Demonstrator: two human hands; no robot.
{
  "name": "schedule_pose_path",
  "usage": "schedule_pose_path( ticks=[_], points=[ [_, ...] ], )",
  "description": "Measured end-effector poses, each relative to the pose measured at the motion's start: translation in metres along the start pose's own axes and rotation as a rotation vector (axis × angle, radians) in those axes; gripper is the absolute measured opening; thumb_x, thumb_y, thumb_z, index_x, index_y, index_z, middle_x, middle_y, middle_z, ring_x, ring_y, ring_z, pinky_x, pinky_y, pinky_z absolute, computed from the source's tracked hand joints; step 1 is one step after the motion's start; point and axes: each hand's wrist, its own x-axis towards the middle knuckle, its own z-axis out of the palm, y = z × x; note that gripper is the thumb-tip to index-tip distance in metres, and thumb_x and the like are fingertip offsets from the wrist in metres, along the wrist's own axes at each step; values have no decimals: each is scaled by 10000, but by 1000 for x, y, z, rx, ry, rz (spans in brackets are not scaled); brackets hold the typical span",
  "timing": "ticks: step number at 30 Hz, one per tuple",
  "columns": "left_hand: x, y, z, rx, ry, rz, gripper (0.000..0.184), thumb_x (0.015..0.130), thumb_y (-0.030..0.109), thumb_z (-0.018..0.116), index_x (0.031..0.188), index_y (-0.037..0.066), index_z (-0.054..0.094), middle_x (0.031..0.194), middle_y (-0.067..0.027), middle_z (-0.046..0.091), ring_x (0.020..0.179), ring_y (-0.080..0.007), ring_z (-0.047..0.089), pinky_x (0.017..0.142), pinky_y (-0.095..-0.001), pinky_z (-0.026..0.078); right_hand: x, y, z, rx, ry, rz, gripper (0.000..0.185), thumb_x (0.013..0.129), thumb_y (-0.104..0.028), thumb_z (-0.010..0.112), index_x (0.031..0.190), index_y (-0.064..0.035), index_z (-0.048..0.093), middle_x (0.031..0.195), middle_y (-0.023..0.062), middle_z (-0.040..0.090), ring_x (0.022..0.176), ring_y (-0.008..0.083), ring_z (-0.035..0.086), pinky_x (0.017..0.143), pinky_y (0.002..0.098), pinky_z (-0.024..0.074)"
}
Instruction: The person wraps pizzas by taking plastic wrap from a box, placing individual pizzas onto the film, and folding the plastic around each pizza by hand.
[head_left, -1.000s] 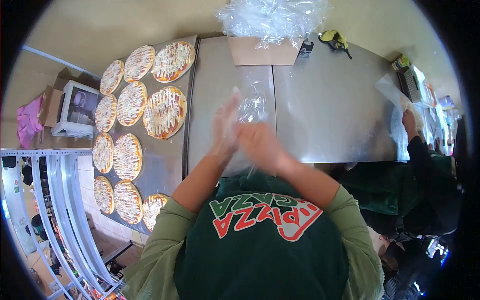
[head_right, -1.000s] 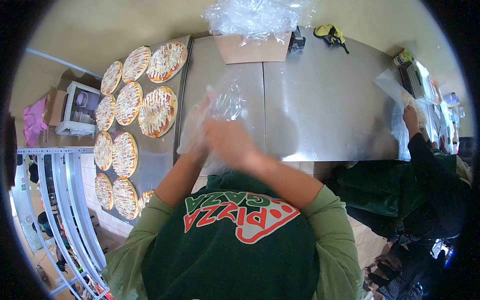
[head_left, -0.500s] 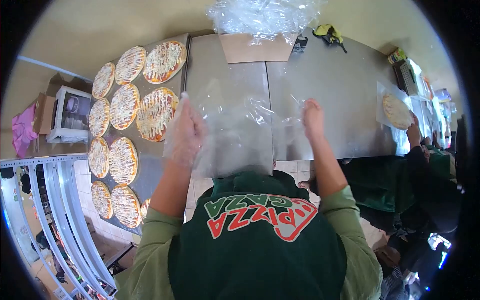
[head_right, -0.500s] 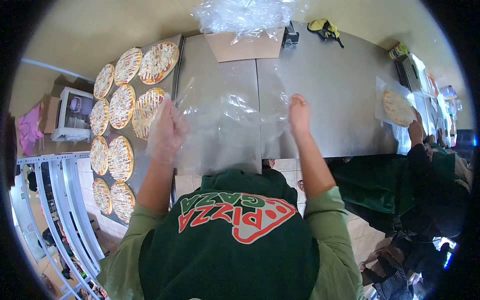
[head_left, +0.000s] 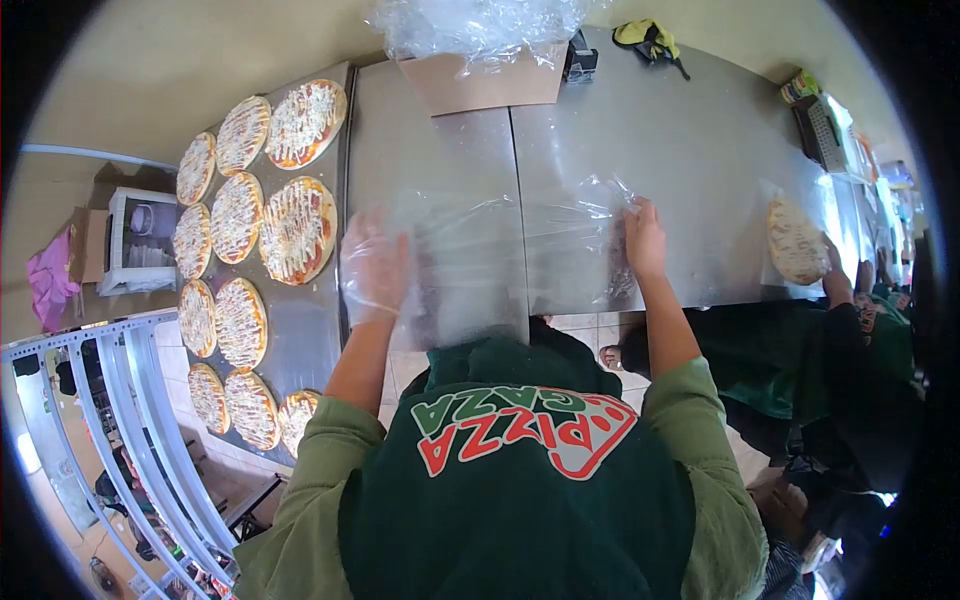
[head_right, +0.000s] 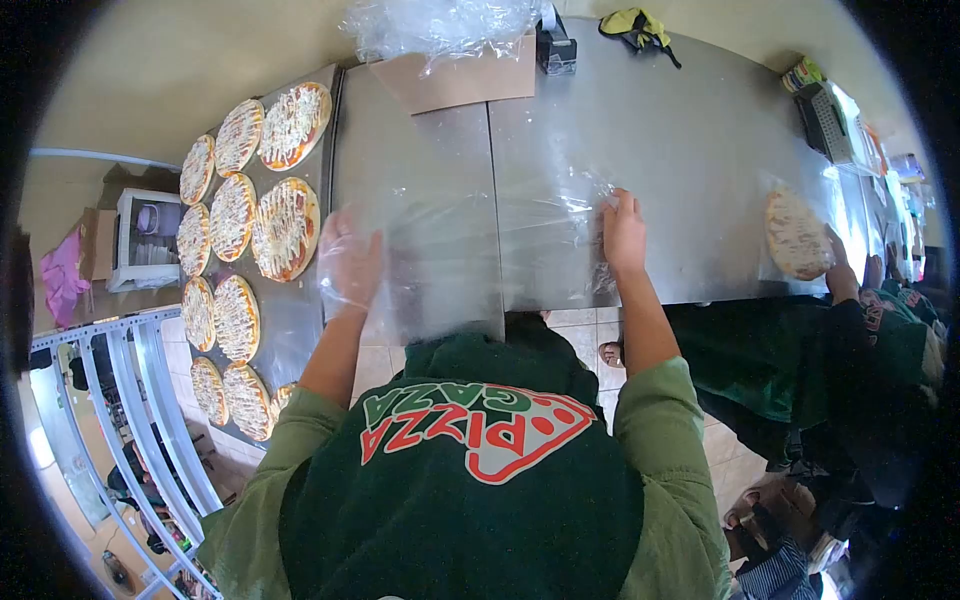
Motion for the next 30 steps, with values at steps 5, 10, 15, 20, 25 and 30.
schedule_pose_path(
  ticks=[5, 10, 15, 20, 25, 30],
  points=[
    [3, 76, 71, -591, -930, 268, 538, 736, 306, 667, 1204, 103, 495, 1261, -165, 459, 1166, -358, 430, 931, -469, 376, 6, 5, 2, 24, 1, -137, 290, 850, -100, 522, 1129, -54, 457, 1036, 218, 546, 826, 412, 575, 723, 459, 470],
    [22, 118, 27, -190, -872, 237, 821, 670, 434, 706, 1338, 119, 346, 1394, -163, 309, 1286, -361, 295, 1006, -531, 283, 35, 27, -44, -424, -17, -28, 428, 800, -95, 571, 1202, -98, 423, 1059, 200, 526, 952, 362, 541, 747, 439, 470],
    [20, 136, 31, -167, -958, 258, 1056, 603, 513, 732, 1425, 170, 165, 1469, -178, 130, 1342, -386, 160, 1001, -614, 213, 16, -57, -23, -350, -169, -254, 375, 790, -131, 546, 1147, -25, 498, 1055, 175, 534, 967, 329, 511, 858, 417, 416],
    [-6, 139, 59, -12, -938, 283, 1206, 520, 648, 710, 1440, 191, 77, 1480, -195, 44, 1365, -376, 56, 986, -665, 149, -68, -53, 54, -205, -488, -437, 630, 797, -273, 584, 1341, -70, 340, 1415, 168, 281, 1316, 331, 249, 1030, 556, 188],
    [23, 137, 36, -92, -1111, 178, 1283, 451, 712, 691, 1440, 195, 58, 1481, -196, 29, 1366, -378, 47, 980, -679, 129, 7, 64, -41, -664, -173, 105, 608, 900, -457, 411, 1422, -224, 204, 1489, 122, 105, 1363, 332, 121, 1001, 643, 128],
    [22, 125, 39, -212, -1036, 134, 1111, 588, 694, 622, 1435, 173, 125, 1472, -213, 75, 1359, -386, 82, 1002, -644, 143, 22, 26, -42, -480, 20, -154, 552, 842, -247, 534, 1352, -169, 338, 1432, 170, 237, 1314, 349, 242, 1006, 607, 200]
  ],
)
